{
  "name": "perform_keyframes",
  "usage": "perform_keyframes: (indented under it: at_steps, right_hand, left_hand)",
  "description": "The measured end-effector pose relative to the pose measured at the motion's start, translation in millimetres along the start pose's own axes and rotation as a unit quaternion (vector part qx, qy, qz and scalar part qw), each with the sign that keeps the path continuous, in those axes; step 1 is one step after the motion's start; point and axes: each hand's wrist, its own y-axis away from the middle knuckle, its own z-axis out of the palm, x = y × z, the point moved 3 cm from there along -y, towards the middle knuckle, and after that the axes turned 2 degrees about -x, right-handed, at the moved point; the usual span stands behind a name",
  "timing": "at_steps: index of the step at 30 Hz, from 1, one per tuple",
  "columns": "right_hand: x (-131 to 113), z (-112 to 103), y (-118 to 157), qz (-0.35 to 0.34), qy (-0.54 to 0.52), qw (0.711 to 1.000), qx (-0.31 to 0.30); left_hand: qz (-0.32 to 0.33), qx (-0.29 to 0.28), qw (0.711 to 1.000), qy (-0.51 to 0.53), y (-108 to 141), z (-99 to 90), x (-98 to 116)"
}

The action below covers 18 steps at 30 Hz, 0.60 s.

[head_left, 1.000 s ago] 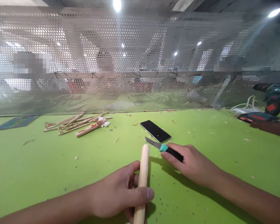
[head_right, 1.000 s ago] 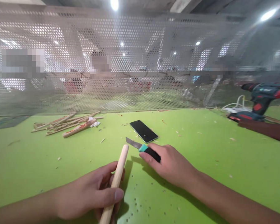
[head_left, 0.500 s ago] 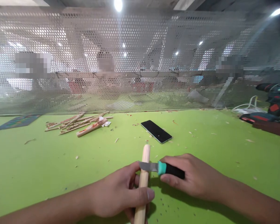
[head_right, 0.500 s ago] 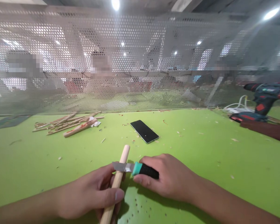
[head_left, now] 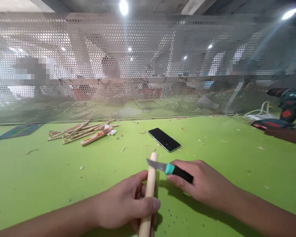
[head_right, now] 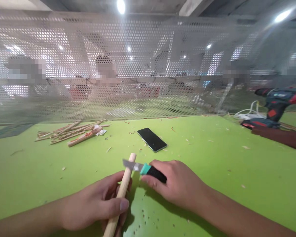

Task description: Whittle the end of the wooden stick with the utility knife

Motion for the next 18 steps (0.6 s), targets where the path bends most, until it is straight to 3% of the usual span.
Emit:
perform_keyframes:
  at_steps: [5, 12, 18]
  right_hand:
    - [27, -17, -10, 0.104, 0.041, 0.991, 0.066]
    - [7, -13, -6, 0.024, 0.022, 0.998, 0.045]
    - [0, -6, -1, -0.011, 0.008, 1.000, -0.009]
  left_hand:
    - [0.006, -0.001, 0.997, -0.082, 5, 4.2, 7]
    - [-0.002, 0.037, 0.999, -0.009, -1, -4.0, 2]
    - [0.016, 0.026, 0.999, 0.010, -1, -4.5, 3]
